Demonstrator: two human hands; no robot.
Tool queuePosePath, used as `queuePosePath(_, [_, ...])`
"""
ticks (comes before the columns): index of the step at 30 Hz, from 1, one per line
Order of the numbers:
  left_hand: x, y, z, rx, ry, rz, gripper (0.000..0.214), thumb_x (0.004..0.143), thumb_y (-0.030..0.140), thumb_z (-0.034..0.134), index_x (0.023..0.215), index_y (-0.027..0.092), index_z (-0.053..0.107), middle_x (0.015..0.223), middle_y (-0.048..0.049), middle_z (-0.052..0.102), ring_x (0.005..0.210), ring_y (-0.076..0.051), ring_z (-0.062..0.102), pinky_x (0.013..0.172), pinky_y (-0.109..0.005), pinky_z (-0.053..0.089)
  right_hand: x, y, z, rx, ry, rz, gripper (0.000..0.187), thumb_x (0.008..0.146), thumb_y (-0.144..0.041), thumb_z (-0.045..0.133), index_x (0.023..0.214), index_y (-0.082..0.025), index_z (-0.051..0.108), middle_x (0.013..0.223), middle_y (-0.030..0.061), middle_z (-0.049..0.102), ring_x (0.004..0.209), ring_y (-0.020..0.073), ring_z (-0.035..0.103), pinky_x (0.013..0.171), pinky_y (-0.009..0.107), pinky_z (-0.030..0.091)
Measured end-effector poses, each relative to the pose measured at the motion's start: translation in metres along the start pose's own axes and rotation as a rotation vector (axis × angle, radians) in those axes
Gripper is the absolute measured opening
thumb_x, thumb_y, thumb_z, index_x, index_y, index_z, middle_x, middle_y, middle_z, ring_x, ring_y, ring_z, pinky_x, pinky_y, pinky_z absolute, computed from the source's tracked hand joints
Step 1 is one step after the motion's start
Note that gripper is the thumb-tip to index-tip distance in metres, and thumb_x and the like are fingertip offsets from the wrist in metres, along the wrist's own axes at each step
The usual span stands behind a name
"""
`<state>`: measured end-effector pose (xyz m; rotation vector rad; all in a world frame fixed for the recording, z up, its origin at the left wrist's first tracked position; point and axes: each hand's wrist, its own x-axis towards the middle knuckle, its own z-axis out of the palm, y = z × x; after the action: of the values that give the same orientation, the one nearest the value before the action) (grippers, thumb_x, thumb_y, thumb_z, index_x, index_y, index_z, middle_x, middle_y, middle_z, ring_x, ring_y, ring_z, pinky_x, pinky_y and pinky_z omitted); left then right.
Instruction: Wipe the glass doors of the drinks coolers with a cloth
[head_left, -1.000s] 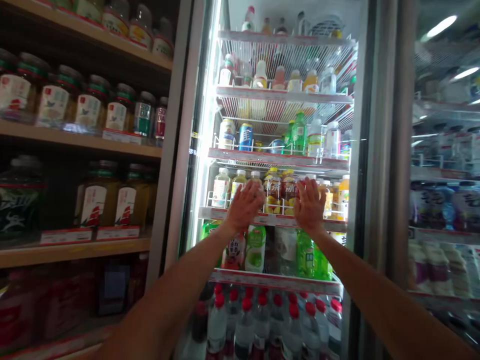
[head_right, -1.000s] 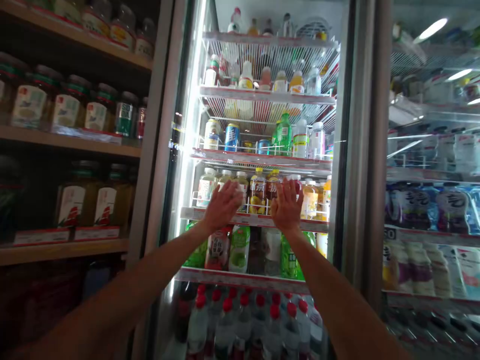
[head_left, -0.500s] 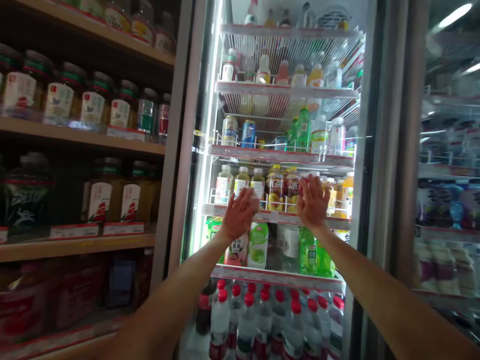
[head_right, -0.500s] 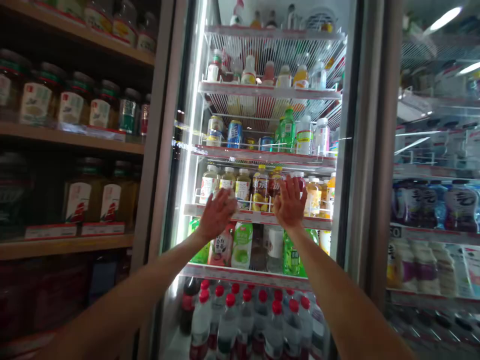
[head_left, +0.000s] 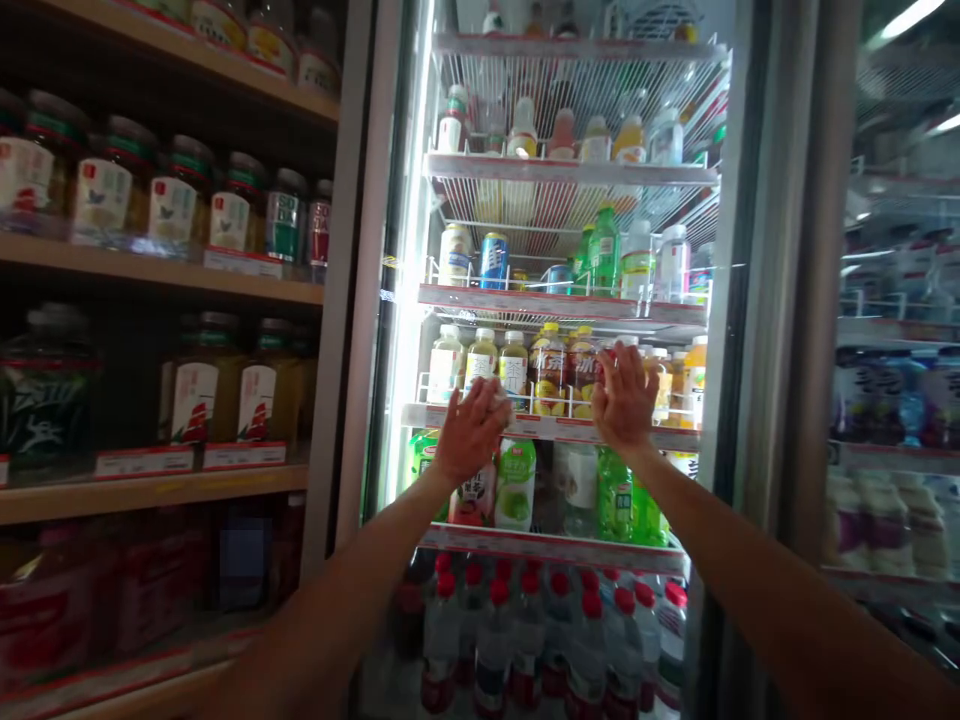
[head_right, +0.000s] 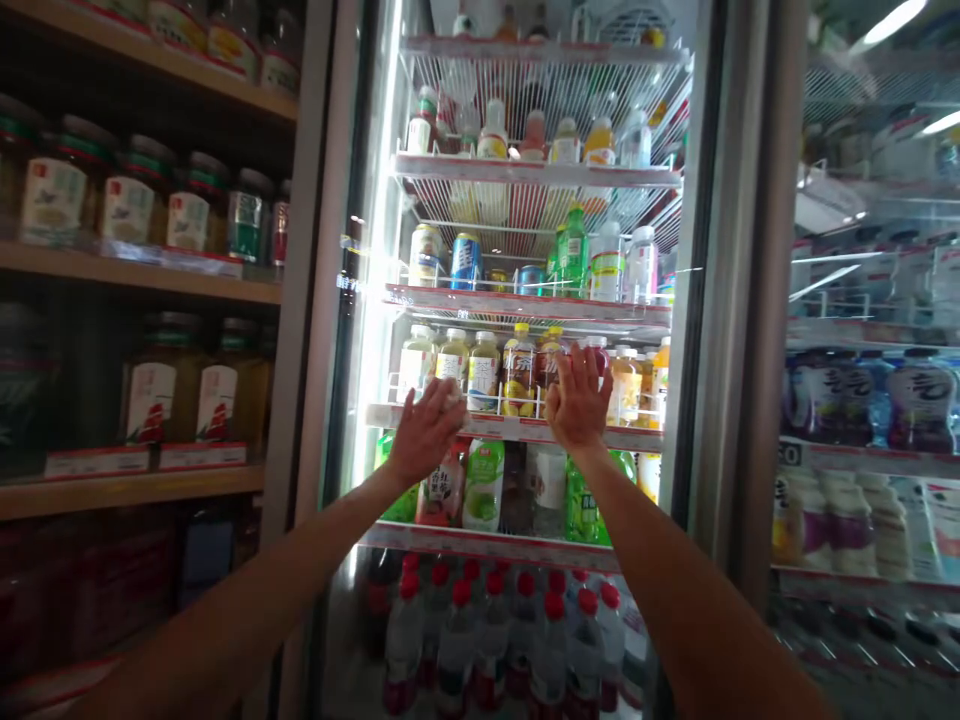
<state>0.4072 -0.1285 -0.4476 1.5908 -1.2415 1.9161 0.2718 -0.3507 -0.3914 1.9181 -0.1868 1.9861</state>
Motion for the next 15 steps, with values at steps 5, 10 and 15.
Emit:
queuePosePath(5, [-0.004,-0.014,-0.005,-0.019,-0.099,0.148,0.033,0.088,0.027,0.049,0.12,0.028,0.053,0.142,-0.0073,0.041,0.138,-0.022,0.026,0.113,-0.048,0.015,0.0,0.001,-0.001,-0.02,0.013,-0.007,0.048,0.084,-0.028,0.04,0.131,-0.019,0.045,0.144,0.0093,0.039,0.137,0.0223,0.028,0.11,0.045,0.019])
queuePosePath(10, [-0.007,-0.07,-0.025,0.106,0.075,-0.45,0.038,0.091,0.03,0.043,0.126,0.02,0.049,0.147,-0.0161,0.031,0.139,-0.029,0.023,0.11,-0.057,0.014,0.0,-0.001,0.001,-0.029,0.02,0.004,0.047,0.084,-0.027,0.039,0.13,-0.018,0.047,0.143,0.0097,0.04,0.137,0.0216,0.027,0.11,0.045,0.019])
queuePosePath(15, [-0.004,-0.015,-0.006,0.015,-0.039,-0.031,0.035,0.088,0.024,0.048,0.123,0.026,0.051,0.148,-0.0078,0.032,0.14,-0.024,0.019,0.113,-0.049,0.014,0.0,0.0,0.0,-0.034,0.034,-0.013,0.047,0.085,-0.028,0.039,0.13,-0.017,0.046,0.142,0.0103,0.041,0.136,0.0224,0.028,0.109,0.045,0.021])
